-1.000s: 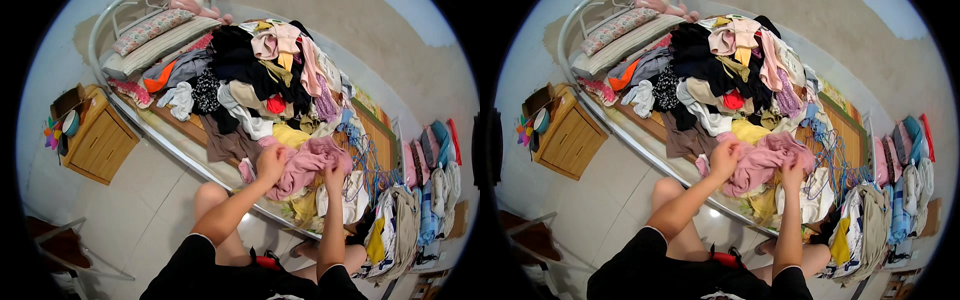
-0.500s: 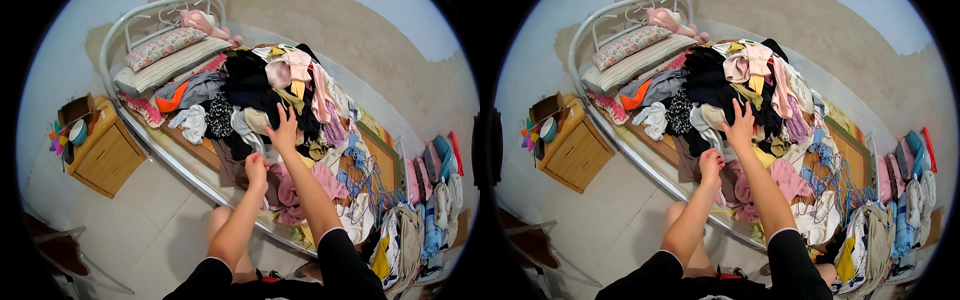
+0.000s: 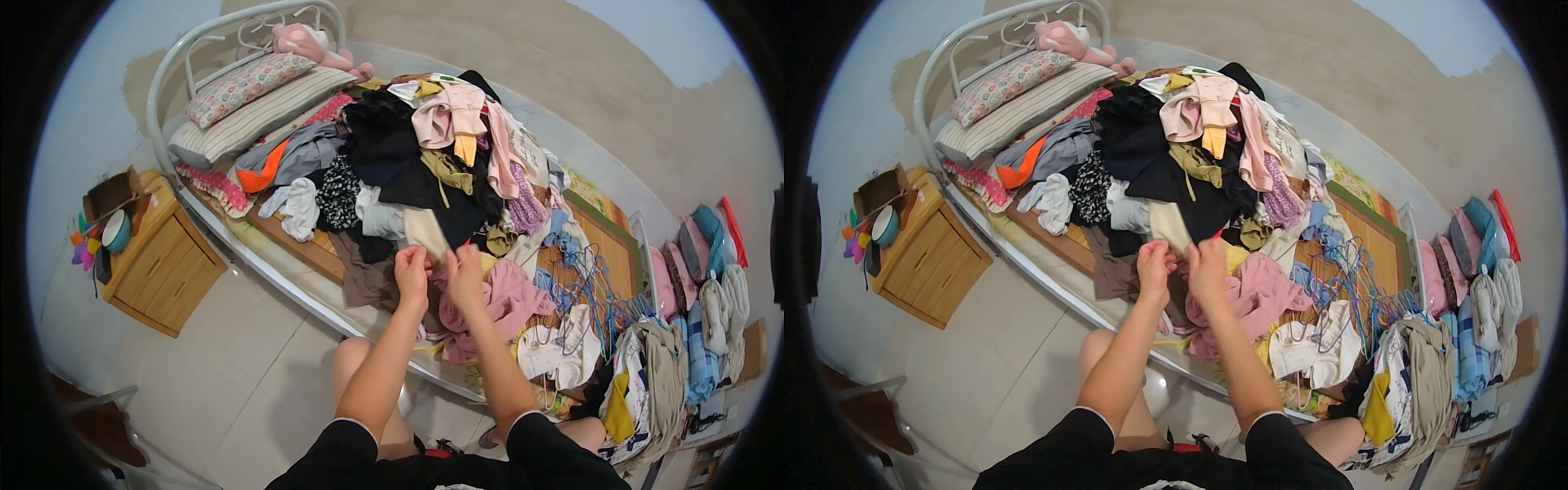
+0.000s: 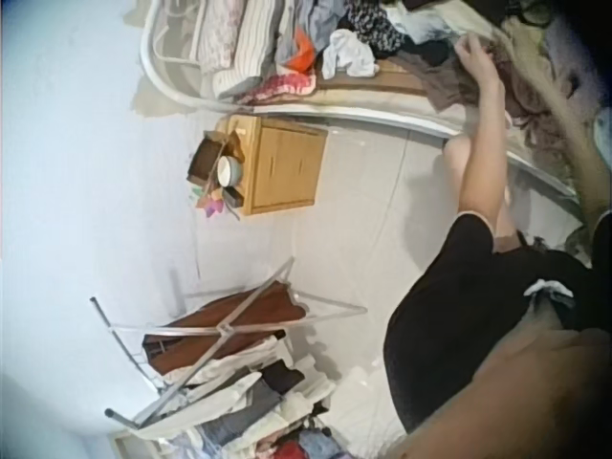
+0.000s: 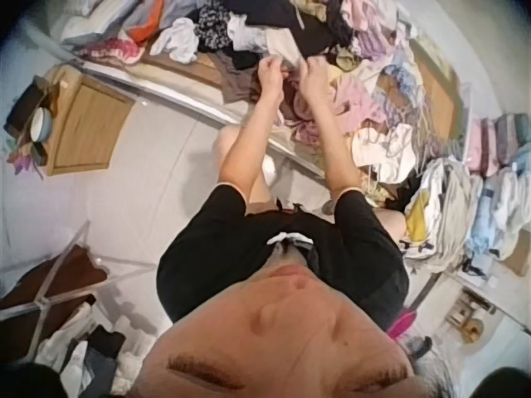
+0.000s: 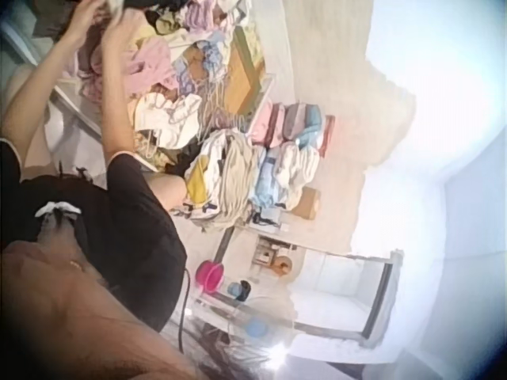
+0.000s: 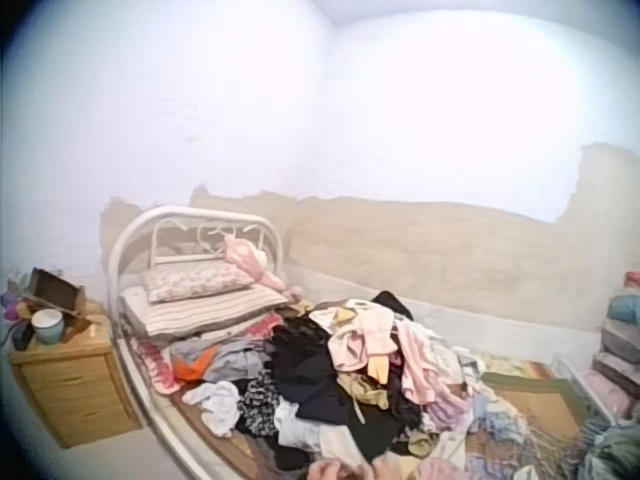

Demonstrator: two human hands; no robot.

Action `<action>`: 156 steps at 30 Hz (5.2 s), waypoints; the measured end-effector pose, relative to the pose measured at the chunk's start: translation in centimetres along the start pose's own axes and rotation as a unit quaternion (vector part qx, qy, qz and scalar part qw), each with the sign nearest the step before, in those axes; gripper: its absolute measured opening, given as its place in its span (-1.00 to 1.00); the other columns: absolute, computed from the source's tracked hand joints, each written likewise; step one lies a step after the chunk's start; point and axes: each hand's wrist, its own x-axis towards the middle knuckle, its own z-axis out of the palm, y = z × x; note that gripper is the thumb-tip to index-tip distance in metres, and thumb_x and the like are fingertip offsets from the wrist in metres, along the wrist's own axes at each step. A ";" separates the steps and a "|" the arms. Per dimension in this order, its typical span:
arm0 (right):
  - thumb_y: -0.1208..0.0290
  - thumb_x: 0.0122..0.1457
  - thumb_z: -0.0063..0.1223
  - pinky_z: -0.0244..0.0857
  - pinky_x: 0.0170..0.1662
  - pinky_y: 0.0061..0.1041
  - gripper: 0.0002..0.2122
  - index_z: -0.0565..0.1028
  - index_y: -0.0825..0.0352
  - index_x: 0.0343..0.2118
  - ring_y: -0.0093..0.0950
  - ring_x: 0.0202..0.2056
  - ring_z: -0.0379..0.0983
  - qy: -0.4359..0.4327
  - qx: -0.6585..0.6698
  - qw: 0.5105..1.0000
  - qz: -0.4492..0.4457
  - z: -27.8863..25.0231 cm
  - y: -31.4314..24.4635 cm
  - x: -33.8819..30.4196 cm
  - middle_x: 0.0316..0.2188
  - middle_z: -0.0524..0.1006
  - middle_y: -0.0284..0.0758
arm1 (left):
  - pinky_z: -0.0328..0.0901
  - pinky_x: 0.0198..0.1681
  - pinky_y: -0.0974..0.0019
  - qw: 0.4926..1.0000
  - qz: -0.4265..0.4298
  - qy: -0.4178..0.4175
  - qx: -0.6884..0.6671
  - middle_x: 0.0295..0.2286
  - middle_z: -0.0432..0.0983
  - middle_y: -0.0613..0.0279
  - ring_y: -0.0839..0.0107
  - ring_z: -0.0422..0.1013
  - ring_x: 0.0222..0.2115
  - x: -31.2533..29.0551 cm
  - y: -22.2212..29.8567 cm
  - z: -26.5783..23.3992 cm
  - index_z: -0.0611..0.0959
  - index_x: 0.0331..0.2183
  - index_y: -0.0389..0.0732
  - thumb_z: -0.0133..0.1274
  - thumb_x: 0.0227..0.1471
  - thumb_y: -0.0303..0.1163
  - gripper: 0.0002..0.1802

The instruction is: The person sorts through a pile of clothes on a bed, selects items, and places them onto plastic hangers by hand one by one.

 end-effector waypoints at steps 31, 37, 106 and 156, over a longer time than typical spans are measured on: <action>0.46 -0.05 -0.01 0.25 -0.37 -0.33 -0.86 0.45 0.42 -0.43 -0.14 -0.44 0.39 -0.039 0.079 0.995 0.046 -2.1 10.6 3.8 -0.53 0.44 -0.08 | 0.26 -0.40 0.53 0.972 0.037 -0.134 0.187 -0.25 0.35 0.15 0.53 0.36 -0.40 -1.2 -5.6 4.2 0.31 -0.09 -0.29 -0.04 0.02 -0.36 -0.59; 0.52 -0.07 -0.04 0.26 -0.34 -0.29 -0.86 0.45 0.44 -0.42 -0.10 -0.39 0.40 -0.115 0.043 0.988 0.092 -6.1 6.0 -7.0 -0.48 0.44 -0.03 | 0.27 -0.27 0.42 0.958 0.105 -0.121 0.239 -0.22 0.35 0.05 0.43 0.34 -0.33 -0.8 -6.3 3.7 0.30 -0.07 -0.33 0.01 -0.03 -0.38 -0.52; 0.34 0.05 -0.05 0.28 -0.35 -0.40 -0.87 0.44 0.30 -0.43 -0.31 -0.47 0.41 -0.307 0.196 0.915 0.173 -11.8 0.7 -17.4 -0.53 0.45 -0.23 | 0.26 -0.25 0.34 0.903 0.111 -0.280 0.305 -0.38 0.51 0.12 0.39 0.40 -0.36 -4.2 -5.9 5.8 0.53 -0.27 -0.34 -0.01 -0.02 -0.35 -0.71; 0.36 0.05 -0.01 0.26 -0.49 -0.60 -0.85 0.46 0.36 -0.47 -0.66 -0.58 0.34 -0.149 0.248 0.906 0.310 -23.0 7.6 -20.4 -0.61 0.45 -0.41 | 0.24 -0.14 0.38 0.795 0.279 -0.345 0.413 -0.11 0.35 0.02 0.33 0.33 -0.17 -17.0 -4.2 2.0 0.45 -0.17 -0.27 -0.08 -0.01 -0.45 -0.71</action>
